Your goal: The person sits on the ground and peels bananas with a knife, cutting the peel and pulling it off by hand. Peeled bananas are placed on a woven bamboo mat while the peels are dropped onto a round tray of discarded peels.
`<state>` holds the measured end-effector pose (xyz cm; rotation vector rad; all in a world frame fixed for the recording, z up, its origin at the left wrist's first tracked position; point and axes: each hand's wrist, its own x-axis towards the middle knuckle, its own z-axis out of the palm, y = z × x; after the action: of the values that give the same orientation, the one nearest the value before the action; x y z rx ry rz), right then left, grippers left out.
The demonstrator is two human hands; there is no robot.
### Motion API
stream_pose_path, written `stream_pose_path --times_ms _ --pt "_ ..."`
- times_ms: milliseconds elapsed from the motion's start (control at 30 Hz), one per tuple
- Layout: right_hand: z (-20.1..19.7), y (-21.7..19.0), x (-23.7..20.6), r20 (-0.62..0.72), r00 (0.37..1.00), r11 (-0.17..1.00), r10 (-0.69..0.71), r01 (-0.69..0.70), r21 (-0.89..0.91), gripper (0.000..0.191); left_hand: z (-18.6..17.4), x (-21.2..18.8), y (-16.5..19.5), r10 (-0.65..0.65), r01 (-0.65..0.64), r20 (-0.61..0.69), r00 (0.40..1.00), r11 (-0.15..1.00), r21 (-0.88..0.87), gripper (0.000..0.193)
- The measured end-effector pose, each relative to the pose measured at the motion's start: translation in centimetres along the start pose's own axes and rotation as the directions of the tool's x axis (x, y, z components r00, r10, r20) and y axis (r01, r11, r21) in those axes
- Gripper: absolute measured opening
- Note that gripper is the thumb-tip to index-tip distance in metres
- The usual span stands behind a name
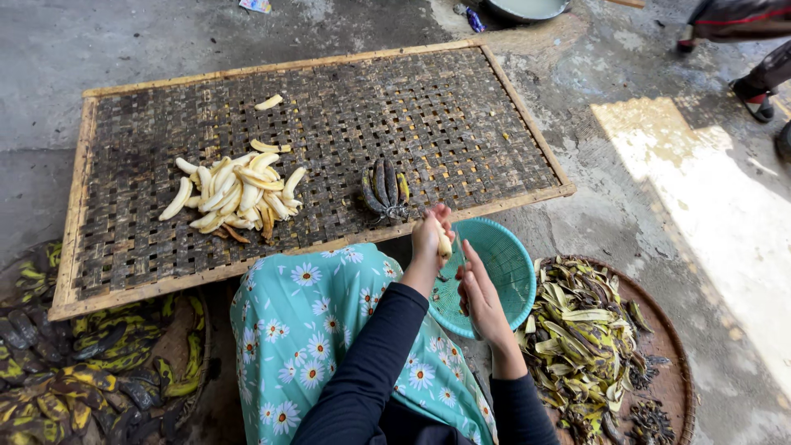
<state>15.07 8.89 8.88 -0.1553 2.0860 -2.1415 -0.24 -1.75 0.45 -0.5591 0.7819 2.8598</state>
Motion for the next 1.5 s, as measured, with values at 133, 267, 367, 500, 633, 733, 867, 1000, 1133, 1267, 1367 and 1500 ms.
stream_pose_path --times_ms 133,267,367,500,633,733,867,1000,1133,1267,1367,1500 --pt "0.7 0.0 -0.9 0.089 0.996 0.999 -0.010 0.014 -0.041 0.063 0.5 -0.6 2.3 0.084 -0.071 -0.056 0.995 0.978 0.198 0.045" --pt "1.1 0.4 -0.7 0.110 0.994 0.999 0.004 0.000 -0.039 0.064 0.5 -0.9 2.6 0.088 -0.060 -0.078 0.993 0.952 0.300 0.046" --pt "1.4 0.8 -0.5 0.090 0.996 0.998 -0.003 0.008 -0.060 0.064 0.2 -0.6 2.3 0.127 -0.105 -0.048 0.991 0.941 0.322 0.047" --pt "1.5 1.3 -0.4 0.080 0.997 0.999 0.019 -0.016 -0.033 0.065 -0.3 0.0 2.1 0.148 -0.128 -0.033 0.988 0.930 0.346 0.046" --pt "1.4 1.4 -0.4 0.063 0.997 0.999 0.037 -0.035 -0.035 0.064 -0.4 0.4 2.0 0.178 -0.162 -0.023 0.984 0.937 0.308 0.045" --pt "1.6 1.5 -0.1 0.054 0.998 0.999 0.032 -0.029 -0.045 0.064 -0.4 0.6 1.8 0.201 -0.187 -0.022 0.979 0.942 0.278 0.044" --pt "1.8 1.9 0.4 0.036 0.999 0.996 0.021 -0.018 -0.082 0.061 -0.7 0.9 1.6 0.202 -0.189 -0.031 0.979 0.954 0.231 0.045" --pt "1.8 3.0 1.3 0.028 0.999 0.996 0.025 -0.023 -0.082 0.060 -1.0 0.9 1.3 0.209 -0.208 0.011 0.978 0.968 0.142 0.041" --pt "1.7 4.7 2.5 0.039 0.998 0.998 -0.047 0.049 -0.050 0.058 -0.8 0.5 1.1 0.174 -0.174 0.069 0.982 0.985 -0.011 0.035" --pt "1.9 5.9 4.2 0.017 0.999 0.998 -0.051 0.051 0.031 0.054 -0.1 -0.5 1.6 0.095 -0.095 -0.010 0.995 0.994 -0.057 0.029" --pt "2.1 6.0 5.3 -0.016 1.000 1.000 -0.002 0.002 0.002 0.052 -0.2 -1.0 1.7 0.057 -0.055 0.011 0.998 0.994 -0.091 0.033" --pt "2.7 5.8 6.6 0.004 0.969 0.929 -0.246 0.237 -0.284 0.056 -1.0 -0.6 1.4 0.081 -0.074 0.066 0.995 0.992 -0.103 0.030"
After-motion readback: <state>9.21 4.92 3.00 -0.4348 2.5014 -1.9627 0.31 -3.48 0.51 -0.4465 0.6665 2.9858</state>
